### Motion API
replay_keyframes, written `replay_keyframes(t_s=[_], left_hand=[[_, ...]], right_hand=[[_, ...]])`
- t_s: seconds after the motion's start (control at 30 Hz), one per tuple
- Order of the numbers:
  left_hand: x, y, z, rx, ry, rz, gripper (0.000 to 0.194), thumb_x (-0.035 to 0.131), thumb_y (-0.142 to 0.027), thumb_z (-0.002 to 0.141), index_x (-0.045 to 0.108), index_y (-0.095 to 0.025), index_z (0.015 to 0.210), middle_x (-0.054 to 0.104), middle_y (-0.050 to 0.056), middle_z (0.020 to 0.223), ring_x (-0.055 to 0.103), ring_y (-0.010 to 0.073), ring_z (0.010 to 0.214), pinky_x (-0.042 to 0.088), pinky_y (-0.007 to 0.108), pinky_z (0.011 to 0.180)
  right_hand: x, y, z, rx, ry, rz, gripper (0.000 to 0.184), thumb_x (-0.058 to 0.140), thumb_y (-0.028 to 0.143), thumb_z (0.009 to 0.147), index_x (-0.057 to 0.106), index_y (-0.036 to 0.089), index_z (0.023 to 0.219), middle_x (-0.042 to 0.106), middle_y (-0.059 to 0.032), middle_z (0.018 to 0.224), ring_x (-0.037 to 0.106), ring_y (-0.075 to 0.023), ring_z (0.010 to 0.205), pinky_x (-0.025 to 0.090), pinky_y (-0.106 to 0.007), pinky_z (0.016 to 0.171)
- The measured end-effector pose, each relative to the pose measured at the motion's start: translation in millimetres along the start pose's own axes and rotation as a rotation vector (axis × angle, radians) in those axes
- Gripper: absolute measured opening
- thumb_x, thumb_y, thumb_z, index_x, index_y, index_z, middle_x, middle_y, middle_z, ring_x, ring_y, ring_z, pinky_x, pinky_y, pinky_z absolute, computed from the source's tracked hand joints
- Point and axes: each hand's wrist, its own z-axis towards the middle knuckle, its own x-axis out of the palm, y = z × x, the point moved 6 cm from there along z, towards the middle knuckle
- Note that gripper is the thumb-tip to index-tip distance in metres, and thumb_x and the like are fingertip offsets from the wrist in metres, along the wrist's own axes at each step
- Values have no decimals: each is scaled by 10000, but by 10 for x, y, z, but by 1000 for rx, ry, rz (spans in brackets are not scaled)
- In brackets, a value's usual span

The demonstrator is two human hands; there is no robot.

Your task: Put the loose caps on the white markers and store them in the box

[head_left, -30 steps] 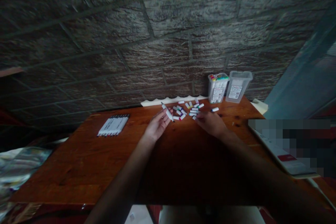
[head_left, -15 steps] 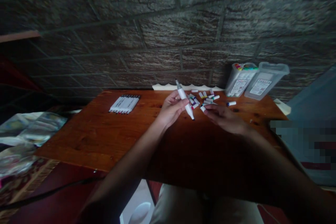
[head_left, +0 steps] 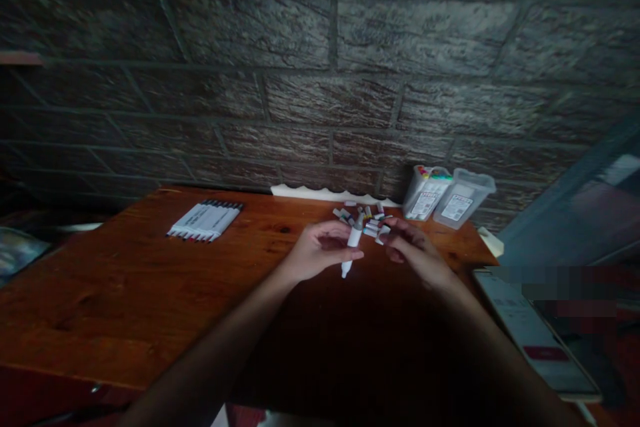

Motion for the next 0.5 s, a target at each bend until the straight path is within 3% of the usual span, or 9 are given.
replay_keyframes(t_s=[0.2,0.5], left_hand=[[13,35,-10,10,16,51,253,826,-149,611,716,-174,837,725,26,799,667,146,703,563,267,683],[19,32,-9,25,19,93,257,829,-194,623,722,-160,855,734,39,815,673,151,716,560,252,677]], right_hand=[[4,85,-33,-15,-11,251,273,766,328,690,619,215,891,563,49,692,317,-38,462,218,-195,422],[87,67,-47,70,-37,417,174,744,249,673,641,198,802,638,15,690,277,-55,468,255,-203,420]])
